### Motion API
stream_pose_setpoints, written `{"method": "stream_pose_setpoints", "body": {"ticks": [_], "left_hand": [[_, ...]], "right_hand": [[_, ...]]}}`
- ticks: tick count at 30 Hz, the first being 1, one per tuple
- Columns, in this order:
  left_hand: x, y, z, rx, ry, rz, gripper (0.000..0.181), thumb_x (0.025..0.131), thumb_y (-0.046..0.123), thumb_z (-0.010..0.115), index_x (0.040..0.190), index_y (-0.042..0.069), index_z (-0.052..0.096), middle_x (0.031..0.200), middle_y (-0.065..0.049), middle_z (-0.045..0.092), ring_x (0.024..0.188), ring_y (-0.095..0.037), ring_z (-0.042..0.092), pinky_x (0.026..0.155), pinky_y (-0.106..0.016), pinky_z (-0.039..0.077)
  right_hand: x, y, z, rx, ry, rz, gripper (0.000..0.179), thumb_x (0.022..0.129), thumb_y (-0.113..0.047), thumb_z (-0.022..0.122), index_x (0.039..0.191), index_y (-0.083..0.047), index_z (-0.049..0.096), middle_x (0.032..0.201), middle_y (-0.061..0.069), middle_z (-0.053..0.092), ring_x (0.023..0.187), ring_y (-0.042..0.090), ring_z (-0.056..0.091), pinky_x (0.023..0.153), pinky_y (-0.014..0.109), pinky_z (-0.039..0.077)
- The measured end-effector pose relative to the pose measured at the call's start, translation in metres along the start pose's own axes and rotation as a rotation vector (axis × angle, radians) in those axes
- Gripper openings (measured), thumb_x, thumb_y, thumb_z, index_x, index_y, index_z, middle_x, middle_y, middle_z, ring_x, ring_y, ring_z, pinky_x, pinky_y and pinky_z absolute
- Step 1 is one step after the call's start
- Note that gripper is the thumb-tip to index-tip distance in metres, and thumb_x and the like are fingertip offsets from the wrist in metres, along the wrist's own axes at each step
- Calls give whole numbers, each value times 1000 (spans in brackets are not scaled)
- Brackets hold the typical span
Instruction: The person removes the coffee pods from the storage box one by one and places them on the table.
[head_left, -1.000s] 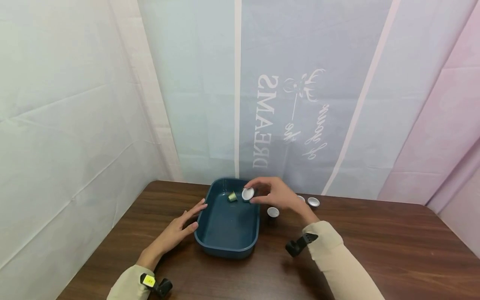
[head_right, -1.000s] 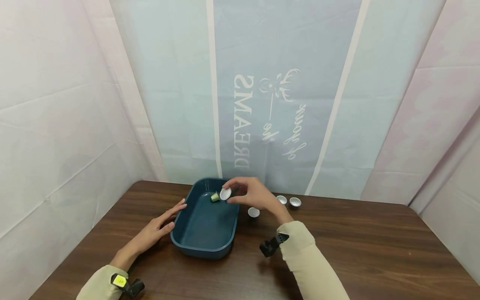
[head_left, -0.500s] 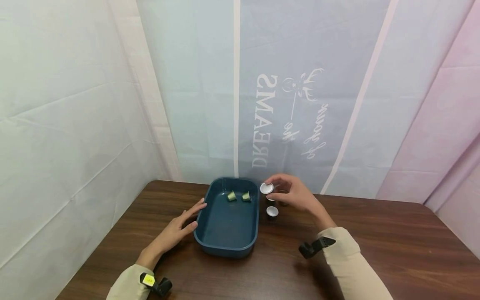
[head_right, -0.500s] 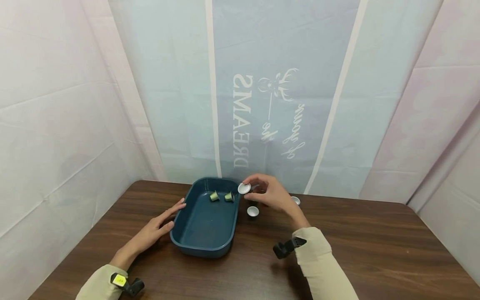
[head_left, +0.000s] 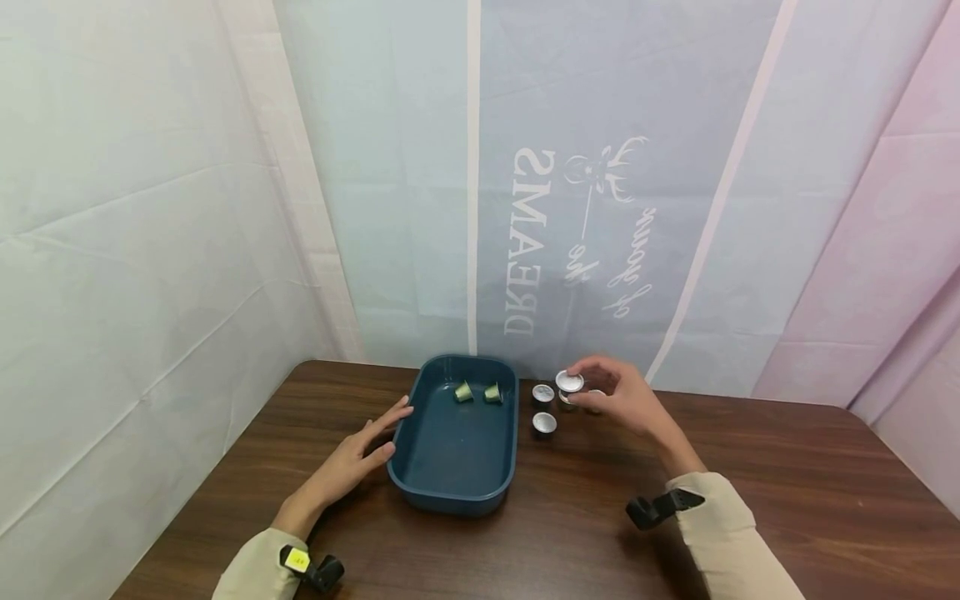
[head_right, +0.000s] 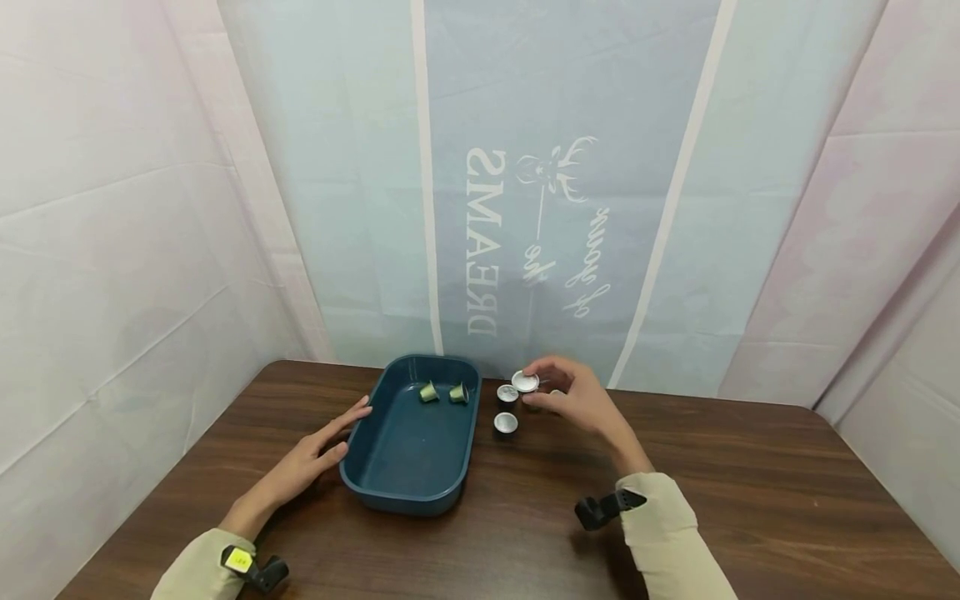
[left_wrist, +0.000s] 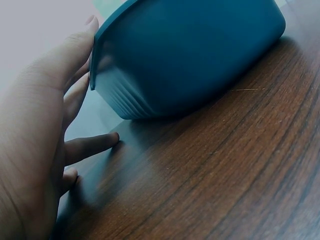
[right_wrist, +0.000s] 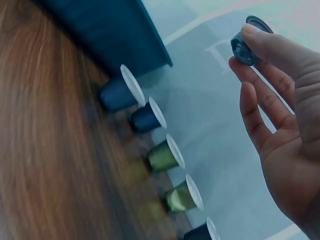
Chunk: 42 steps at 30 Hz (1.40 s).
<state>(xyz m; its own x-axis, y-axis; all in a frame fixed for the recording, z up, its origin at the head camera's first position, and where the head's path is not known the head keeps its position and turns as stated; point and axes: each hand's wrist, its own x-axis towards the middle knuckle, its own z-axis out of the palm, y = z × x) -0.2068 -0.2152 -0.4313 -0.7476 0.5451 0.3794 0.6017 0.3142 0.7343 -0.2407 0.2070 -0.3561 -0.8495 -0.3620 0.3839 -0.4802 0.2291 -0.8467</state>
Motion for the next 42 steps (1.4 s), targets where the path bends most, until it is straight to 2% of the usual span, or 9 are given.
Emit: {"method": "stream_pose_setpoints", "body": {"ticks": [3, 7, 10, 17, 20, 27, 33, 39, 42], "left_hand": [[0, 11, -2, -6, -1, -6, 51, 98, 1, 48, 147, 1, 34, 155, -21, 20, 130, -43, 38, 101, -73, 3], [0, 16, -2, -8, -4, -5, 50, 99, 1, 47, 147, 2, 34, 155, -20, 21, 131, -42, 37, 101, -73, 3], [0, 16, -2, -8, -3, 4, 50, 99, 3, 47, 148, 3, 34, 155, -18, 20, 131, -41, 38, 101, -74, 3], [0, 15, -2, -13, 0, 1, 51, 99, 1, 47, 148, 3, 34, 155, -18, 20, 131, -43, 37, 101, -74, 3], [-1, 15, -2, -15, 4, -5, 51, 98, 0, 47, 147, 3, 35, 155, -18, 21, 131, -44, 36, 101, -74, 3], [0, 16, -2, -12, 5, -10, 50, 98, 2, 48, 146, 0, 35, 155, -19, 21, 131, -44, 36, 101, -73, 3], [1, 16, -2, -4, 1, -9, 50, 99, 2, 48, 147, 3, 36, 155, -17, 21, 131, -43, 38, 102, -73, 3], [0, 15, -2, -13, 5, -4, 50, 98, 1, 48, 147, 3, 35, 155, -18, 21, 131, -44, 37, 101, -74, 2], [0, 15, -2, -18, 11, -6, 50, 98, 0, 48, 147, 2, 36, 155, -18, 21, 131, -44, 37, 101, -74, 2]], "right_hand": [[-5, 4, -2, 4, 5, 9, 31, 79, 1, 77, 106, 2, 63, 103, 16, 64, 91, 26, 66, 71, 32, 56], [-12, 11, -5, -26, 3, 14, 31, 78, 1, 77, 106, 4, 63, 100, 16, 67, 91, 24, 67, 74, 31, 54], [-17, 19, -7, -46, -1, 3, 32, 78, 2, 77, 106, 5, 63, 98, 16, 68, 91, 23, 66, 74, 29, 54], [-25, 60, -8, -9, -3, 32, 34, 77, 1, 78, 108, -1, 64, 100, 14, 67, 91, 18, 67, 73, 29, 55], [-28, 69, -5, -4, -9, 18, 34, 76, -2, 80, 106, -1, 64, 102, 13, 66, 90, 19, 67, 74, 29, 55], [-36, 71, -1, -12, -8, 31, 34, 74, -2, 81, 104, 0, 66, 98, 13, 66, 85, 17, 66, 73, 26, 54], [-41, 90, 1, -60, -25, 74, 34, 75, -10, 83, 105, -6, 67, 96, 9, 67, 84, 18, 65, 72, 26, 53], [-41, 94, 5, -93, -25, 47, 33, 76, -2, 80, 106, 0, 66, 97, 13, 67, 86, 20, 66, 72, 26, 53], [-40, 95, 6, -112, -17, 54, 32, 76, -3, 81, 104, -2, 67, 97, 11, 68, 87, 18, 66, 71, 26, 54]]}}
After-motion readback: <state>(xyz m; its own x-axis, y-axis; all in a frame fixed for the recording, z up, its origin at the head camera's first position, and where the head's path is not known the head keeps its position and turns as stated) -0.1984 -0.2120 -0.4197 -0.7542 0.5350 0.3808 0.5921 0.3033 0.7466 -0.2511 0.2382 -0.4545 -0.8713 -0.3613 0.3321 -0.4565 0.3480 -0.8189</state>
